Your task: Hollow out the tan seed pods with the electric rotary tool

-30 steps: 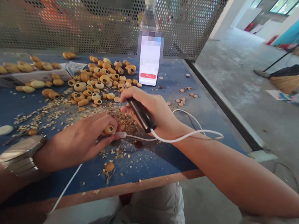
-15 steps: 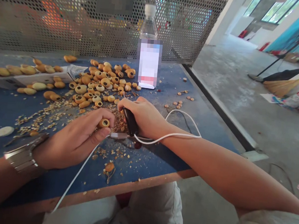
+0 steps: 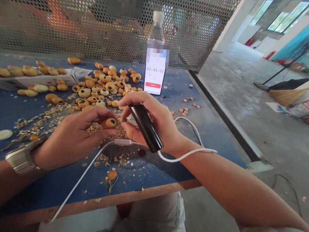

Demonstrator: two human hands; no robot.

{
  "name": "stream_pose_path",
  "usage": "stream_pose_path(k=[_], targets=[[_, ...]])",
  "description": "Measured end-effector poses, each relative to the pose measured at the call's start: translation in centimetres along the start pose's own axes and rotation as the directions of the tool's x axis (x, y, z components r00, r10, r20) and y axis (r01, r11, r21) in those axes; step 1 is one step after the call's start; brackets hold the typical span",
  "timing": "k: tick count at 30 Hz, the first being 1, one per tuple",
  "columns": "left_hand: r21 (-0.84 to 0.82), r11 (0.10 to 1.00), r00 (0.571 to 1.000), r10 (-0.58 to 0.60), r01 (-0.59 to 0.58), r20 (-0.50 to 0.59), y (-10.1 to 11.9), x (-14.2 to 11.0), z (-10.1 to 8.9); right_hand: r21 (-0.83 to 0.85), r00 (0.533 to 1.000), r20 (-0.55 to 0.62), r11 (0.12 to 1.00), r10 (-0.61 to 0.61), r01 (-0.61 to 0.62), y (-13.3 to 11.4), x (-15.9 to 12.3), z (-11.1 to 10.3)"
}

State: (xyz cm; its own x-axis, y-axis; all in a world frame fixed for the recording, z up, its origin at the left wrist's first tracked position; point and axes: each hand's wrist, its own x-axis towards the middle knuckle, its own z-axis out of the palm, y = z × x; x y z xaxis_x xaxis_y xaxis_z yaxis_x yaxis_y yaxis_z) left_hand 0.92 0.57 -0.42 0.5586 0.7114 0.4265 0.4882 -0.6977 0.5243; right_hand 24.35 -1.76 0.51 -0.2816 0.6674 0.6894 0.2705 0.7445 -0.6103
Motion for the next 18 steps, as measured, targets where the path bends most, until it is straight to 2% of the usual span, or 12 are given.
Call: stream_pose_path(k=[3, 8, 14, 18], targets=[[0.011, 1.000, 1.000, 0.028, -0.029, 0.009, 0.3, 0.0, -0.1, 0.149, 1.000, 0.010, 0.989, 0.008, -0.010, -0.5, -0.1, 0.6], [0.026, 0.999, 0.999, 0.034, -0.033, -0.006, 0.6, -0.1, -0.2, 0.381, 0.996, 0.024, 0.920, 0.090, -0.092, -0.3, -0.4, 1.2], [0.011, 0.999, 0.998, 0.049, -0.049, -0.034, 0.6, -0.3, -0.2, 0.413, 0.990, 0.038, 0.900, 0.135, -0.139, -0.4, -0.4, 1.2], [0.035, 0.998, 0.997, 0.052, -0.050, -0.053, 0.6, -0.4, -0.2, 0.359, 0.987, 0.027, 0.920, 0.159, -0.158, -0.6, -0.3, 0.9]])
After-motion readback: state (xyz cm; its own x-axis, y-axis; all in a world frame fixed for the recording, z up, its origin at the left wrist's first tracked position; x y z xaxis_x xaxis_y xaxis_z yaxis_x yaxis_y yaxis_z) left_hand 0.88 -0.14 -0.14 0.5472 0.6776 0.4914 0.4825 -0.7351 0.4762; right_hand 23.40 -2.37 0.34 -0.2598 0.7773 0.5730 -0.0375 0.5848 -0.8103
